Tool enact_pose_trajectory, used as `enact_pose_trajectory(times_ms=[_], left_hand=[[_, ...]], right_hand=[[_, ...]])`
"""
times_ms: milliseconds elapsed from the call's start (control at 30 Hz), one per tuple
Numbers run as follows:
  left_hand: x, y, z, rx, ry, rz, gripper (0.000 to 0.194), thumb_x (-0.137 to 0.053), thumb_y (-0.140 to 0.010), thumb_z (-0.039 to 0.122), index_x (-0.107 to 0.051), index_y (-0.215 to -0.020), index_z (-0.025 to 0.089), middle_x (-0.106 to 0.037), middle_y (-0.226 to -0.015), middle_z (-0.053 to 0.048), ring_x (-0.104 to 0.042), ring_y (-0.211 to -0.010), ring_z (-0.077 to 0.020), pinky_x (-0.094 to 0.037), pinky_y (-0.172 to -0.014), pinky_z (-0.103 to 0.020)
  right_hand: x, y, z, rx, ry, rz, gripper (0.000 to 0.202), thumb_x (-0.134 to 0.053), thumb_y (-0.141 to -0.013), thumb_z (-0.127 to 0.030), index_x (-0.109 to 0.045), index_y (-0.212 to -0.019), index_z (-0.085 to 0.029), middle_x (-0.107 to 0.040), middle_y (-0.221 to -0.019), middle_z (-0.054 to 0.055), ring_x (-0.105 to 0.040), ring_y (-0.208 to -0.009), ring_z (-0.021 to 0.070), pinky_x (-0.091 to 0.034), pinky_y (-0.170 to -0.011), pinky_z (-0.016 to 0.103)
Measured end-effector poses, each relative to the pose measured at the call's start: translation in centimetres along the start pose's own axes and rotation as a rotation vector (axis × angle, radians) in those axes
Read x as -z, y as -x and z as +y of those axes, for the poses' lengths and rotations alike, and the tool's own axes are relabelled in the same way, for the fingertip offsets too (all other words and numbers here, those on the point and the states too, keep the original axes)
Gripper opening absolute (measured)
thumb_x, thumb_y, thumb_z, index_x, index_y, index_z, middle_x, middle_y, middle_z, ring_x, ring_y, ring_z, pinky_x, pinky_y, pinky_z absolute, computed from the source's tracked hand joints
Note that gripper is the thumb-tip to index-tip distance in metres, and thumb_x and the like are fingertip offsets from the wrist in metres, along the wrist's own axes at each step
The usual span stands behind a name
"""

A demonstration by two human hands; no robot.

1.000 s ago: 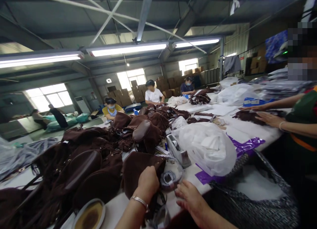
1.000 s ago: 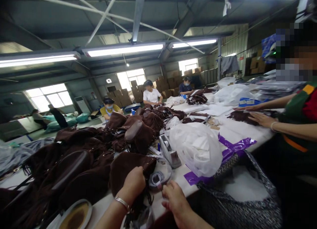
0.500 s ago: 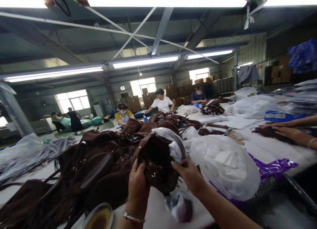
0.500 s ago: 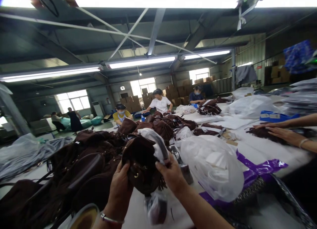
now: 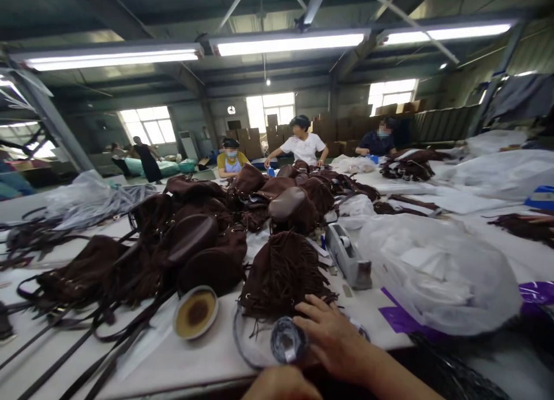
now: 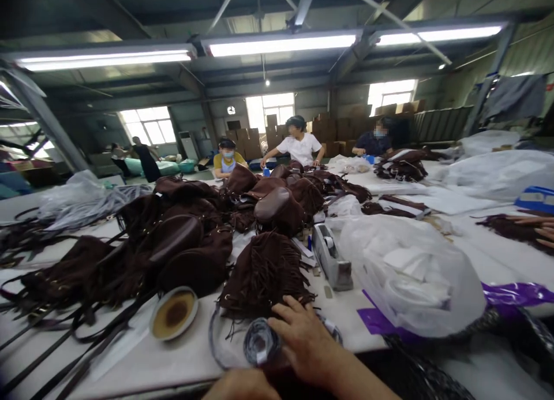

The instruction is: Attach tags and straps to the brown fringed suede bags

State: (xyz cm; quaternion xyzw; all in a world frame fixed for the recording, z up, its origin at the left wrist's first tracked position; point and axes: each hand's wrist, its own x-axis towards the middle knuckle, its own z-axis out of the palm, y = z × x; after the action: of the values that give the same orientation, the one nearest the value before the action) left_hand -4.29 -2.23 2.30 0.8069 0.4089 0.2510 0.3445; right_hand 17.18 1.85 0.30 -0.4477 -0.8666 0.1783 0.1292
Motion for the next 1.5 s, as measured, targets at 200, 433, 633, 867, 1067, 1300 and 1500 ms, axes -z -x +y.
enact_pose_trajectory(times_ms=[200, 433, 633, 867, 1067, 1300, 1500], left_hand=[[4.2, -6.9, -1.0, -0.166, -0.444, 0.256, 0.055, -0.057, -0.086, 0.017, -0.053, -0.14, 0.024, -0.042, -0.151, -0.013, -0.029, -0.145, -0.0326, -0.029, -0.117, -0.054], [6.1, -13.0, -1.9, -0.232, -0.656, -0.025, 0.111, -0.09, -0.056, 0.036, -0.033, -0.152, 0.031, -0.016, -0.164, -0.014, -0.031, -0.142, -0.0405, -0.033, -0.112, -0.053], [9.6, -10.4, -4.2, -0.227, -0.666, -0.081, 0.064, -0.074, -0.073, 0.02, -0.057, -0.134, 0.027, -0.069, -0.108, -0.007, -0.058, -0.104, -0.0267, -0.044, -0.096, -0.04], [13.1, -7.0, -6.6, -0.236, -0.608, -0.097, 0.033, -0.055, -0.076, 0.004, -0.069, -0.096, 0.027, -0.068, -0.106, -0.004, -0.051, -0.122, -0.022, -0.034, -0.111, -0.038], [13.4, -6.2, -4.5, -0.016, -0.748, -0.001, 0.02, -0.052, -0.079, 0.008, -0.067, -0.079, 0.021, -0.066, -0.087, -0.009, -0.06, -0.093, -0.0255, -0.043, -0.094, -0.043], [7.9, -9.8, -0.9, -0.335, -0.75, -0.234, 0.02, -0.068, -0.076, 0.021, -0.069, -0.095, 0.022, -0.066, -0.099, -0.009, -0.059, -0.098, -0.026, -0.043, -0.094, -0.041], [6.7, -12.0, -2.4, -0.271, -0.792, -0.241, 0.007, -0.069, -0.078, 0.019, -0.074, -0.078, 0.022, -0.067, -0.085, -0.006, -0.061, -0.094, -0.0241, -0.043, -0.088, -0.038]], right_hand=[[1.4, 0.0, -1.2, 0.03, 0.0, -0.001, 0.062, -0.052, -0.077, -0.013, -0.054, -0.137, -0.031, -0.052, -0.146, 0.007, -0.034, -0.141, 0.0347, -0.024, -0.113, 0.059], [-0.2, 0.5, 0.0, -0.011, 0.041, -0.014, 0.04, -0.055, -0.081, -0.016, -0.063, -0.119, -0.027, -0.068, -0.121, 0.007, -0.037, -0.14, 0.0306, -0.02, -0.113, 0.052], [-1.0, 0.8, 1.2, -0.025, 0.035, 0.027, 0.023, -0.051, -0.088, -0.016, -0.067, -0.102, -0.025, -0.071, -0.109, 0.005, -0.041, -0.139, 0.0268, -0.018, -0.114, 0.049], [-0.2, 0.6, 1.5, -0.007, 0.013, 0.058, 0.022, -0.052, -0.087, -0.014, -0.069, -0.098, -0.023, -0.071, -0.104, 0.005, -0.047, -0.133, 0.0252, -0.026, -0.111, 0.043], [-0.1, 0.7, 1.4, -0.025, 0.019, 0.044, 0.023, -0.051, -0.087, -0.013, -0.068, -0.098, -0.024, -0.071, -0.106, 0.005, -0.046, -0.134, 0.0277, -0.026, -0.11, 0.046], [0.3, 0.1, 0.3, -0.064, 0.037, 0.012, 0.024, -0.053, -0.084, -0.013, -0.07, -0.097, -0.024, -0.072, -0.106, 0.006, -0.047, -0.133, 0.0296, -0.027, -0.108, 0.047], [0.1, 0.6, 0.5, -0.068, 0.033, -0.013, 0.022, -0.053, -0.085, -0.014, -0.069, -0.095, -0.024, -0.072, -0.107, 0.004, -0.041, -0.138, 0.029, -0.025, -0.11, 0.048]])
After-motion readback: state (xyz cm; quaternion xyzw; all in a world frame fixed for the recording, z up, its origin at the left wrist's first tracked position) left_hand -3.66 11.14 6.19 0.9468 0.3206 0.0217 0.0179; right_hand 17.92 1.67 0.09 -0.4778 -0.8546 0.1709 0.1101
